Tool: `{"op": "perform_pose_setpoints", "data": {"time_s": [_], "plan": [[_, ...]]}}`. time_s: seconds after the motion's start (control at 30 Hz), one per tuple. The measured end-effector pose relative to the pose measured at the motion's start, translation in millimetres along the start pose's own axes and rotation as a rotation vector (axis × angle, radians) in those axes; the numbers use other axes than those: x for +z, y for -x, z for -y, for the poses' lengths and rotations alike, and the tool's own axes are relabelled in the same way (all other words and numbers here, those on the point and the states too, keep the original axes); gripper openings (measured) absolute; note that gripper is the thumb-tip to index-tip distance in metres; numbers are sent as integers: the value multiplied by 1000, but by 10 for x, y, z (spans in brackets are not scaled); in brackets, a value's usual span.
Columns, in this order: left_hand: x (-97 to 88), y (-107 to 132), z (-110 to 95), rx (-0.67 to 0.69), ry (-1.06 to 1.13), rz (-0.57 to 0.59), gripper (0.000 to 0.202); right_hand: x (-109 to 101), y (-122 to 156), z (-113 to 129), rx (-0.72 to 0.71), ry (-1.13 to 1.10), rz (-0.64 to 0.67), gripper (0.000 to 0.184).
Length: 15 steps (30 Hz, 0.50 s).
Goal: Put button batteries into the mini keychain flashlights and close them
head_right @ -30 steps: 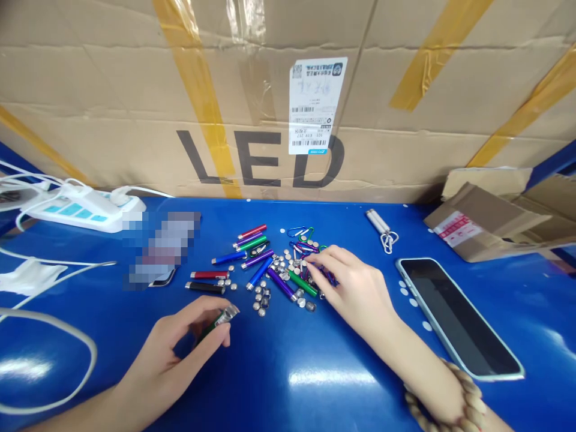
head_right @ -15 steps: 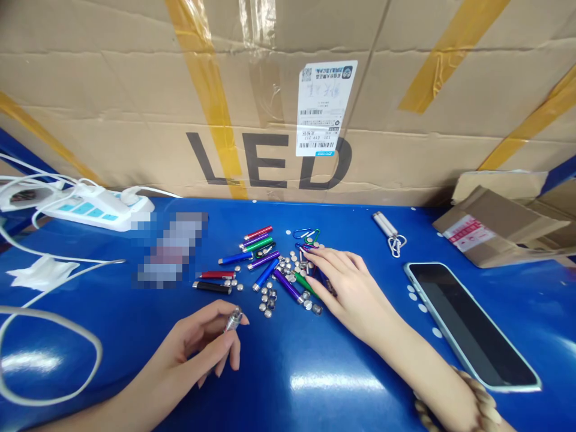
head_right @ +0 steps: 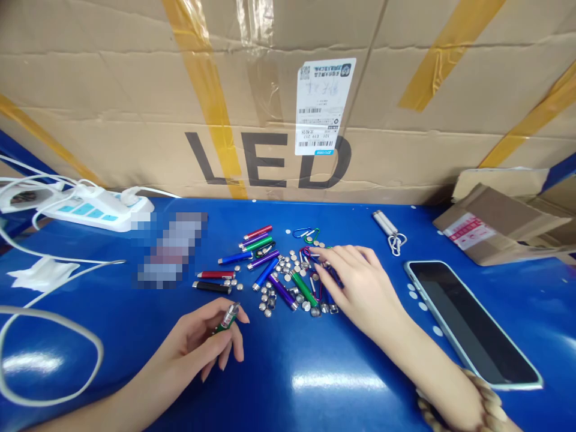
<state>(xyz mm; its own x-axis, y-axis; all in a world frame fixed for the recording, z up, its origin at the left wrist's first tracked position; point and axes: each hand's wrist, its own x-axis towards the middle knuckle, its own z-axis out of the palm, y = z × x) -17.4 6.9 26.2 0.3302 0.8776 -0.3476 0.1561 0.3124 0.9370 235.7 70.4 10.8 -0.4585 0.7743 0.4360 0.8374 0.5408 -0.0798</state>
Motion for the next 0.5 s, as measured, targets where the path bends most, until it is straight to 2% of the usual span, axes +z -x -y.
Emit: {"op": "perform_pose_setpoints", "data": {"time_s": [0.1,0.17,0.33,0.5], "plan": [[10,13,-9,-10,13,7,16,-1,-13,-54,58,49,-83,27],[21,20,-9,-14,27,11,16,21,-15,-76,75,34,-82,28],[27,31,7,-28,45,66,16,76,-2,-92,47,-4,88,39],[10,64,8,-38,18,105,16,34,6,-207,178,103,-11,33]]}}
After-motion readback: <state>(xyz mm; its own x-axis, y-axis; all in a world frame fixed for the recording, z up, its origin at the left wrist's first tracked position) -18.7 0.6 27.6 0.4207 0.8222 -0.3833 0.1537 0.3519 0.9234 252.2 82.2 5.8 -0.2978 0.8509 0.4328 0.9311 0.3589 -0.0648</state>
